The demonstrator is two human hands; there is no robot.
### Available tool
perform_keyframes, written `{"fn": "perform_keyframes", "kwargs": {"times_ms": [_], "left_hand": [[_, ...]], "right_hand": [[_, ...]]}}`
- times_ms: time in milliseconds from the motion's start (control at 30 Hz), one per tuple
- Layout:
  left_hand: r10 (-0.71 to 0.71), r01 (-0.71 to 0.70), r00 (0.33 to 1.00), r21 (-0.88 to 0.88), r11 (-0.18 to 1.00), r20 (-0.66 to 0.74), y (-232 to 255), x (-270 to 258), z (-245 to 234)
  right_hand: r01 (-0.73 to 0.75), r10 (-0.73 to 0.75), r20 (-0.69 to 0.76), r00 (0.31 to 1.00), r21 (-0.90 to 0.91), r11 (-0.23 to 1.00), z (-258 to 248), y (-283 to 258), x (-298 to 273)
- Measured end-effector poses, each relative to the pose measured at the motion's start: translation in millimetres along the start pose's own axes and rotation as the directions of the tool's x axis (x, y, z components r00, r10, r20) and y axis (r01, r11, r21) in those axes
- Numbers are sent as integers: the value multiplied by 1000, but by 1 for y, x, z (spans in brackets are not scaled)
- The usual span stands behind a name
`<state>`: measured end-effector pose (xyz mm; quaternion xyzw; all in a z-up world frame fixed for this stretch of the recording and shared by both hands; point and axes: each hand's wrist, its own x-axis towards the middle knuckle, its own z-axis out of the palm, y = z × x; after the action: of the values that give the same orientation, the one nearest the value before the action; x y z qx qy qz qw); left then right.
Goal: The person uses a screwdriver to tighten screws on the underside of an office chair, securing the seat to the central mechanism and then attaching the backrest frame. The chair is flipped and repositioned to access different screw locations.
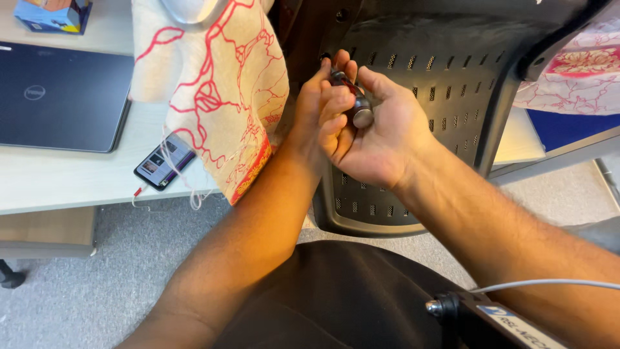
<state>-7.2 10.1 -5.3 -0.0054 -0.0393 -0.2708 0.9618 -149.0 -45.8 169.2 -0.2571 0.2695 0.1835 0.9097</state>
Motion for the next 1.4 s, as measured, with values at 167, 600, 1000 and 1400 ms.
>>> {"fn": "perform_keyframes", "kwargs": {"times_ms": [167, 600, 1000, 1400], "left_hand": [[-1, 5, 1000, 154, 988, -27, -3, -6, 6], [33, -26, 998, 133, 991, -50, -12, -2, 13], [94, -18, 961, 280, 960, -261, -10, 10, 19], [13, 33, 980, 226, 974, -201, 0, 6, 1]], "right_hand": [[26, 45, 178, 983, -377, 926, -10, -6, 18], [-106, 99, 209, 973, 23, 994, -21, -16, 6], [53, -185, -9, 983, -942, 331, -24, -35, -1], [73, -174, 5, 985, -919, 387, -25, -22, 10]]}}
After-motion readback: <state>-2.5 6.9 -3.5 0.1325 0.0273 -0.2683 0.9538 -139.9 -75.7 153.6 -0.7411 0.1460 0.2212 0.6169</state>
